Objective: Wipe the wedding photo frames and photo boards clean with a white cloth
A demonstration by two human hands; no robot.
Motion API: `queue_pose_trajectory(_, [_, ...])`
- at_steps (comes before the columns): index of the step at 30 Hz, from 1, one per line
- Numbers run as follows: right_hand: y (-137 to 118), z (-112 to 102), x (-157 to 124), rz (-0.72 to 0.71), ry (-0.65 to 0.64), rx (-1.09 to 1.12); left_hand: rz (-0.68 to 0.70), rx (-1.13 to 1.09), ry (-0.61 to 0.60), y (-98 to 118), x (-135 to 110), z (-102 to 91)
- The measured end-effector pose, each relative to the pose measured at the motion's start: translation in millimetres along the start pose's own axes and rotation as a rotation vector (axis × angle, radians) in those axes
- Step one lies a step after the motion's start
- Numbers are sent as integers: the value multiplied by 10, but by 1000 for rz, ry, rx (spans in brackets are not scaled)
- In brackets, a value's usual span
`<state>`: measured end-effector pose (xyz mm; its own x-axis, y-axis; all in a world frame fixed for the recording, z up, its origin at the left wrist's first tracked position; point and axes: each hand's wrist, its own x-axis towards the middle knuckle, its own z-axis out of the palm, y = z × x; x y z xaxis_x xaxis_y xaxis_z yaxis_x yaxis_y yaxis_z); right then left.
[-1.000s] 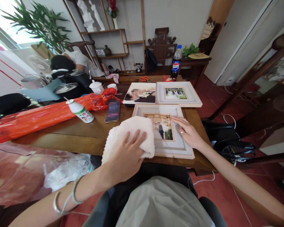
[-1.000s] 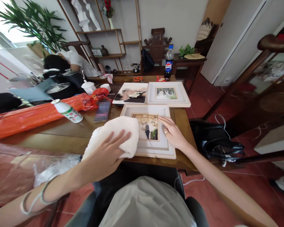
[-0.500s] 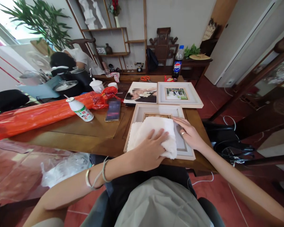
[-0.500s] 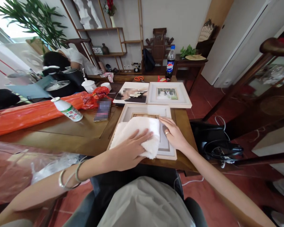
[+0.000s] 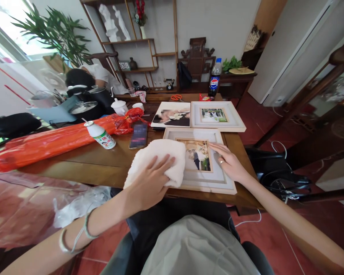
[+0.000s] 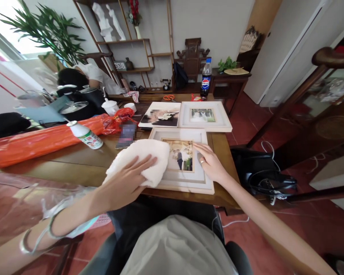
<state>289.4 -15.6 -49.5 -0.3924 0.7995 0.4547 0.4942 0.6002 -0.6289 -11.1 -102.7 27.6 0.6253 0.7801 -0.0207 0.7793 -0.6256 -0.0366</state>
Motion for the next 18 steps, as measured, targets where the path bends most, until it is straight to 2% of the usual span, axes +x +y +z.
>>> queue_pose_trajectory(5, [0,-6,6,-18,-5,7,-112,116,74,-37,307,99])
queue_pose_trajectory(12, [5,-11,13,-37,-11,8,-204,194,156,-432,913,189])
queue_pose_trajectory(15, [8,-14,13,-44,-13,6,-193,206,172,-549,974,197])
queue_pose_trajectory(18, [2,-18,13,-29,-20,-1,-156,205,142,-554,879,164])
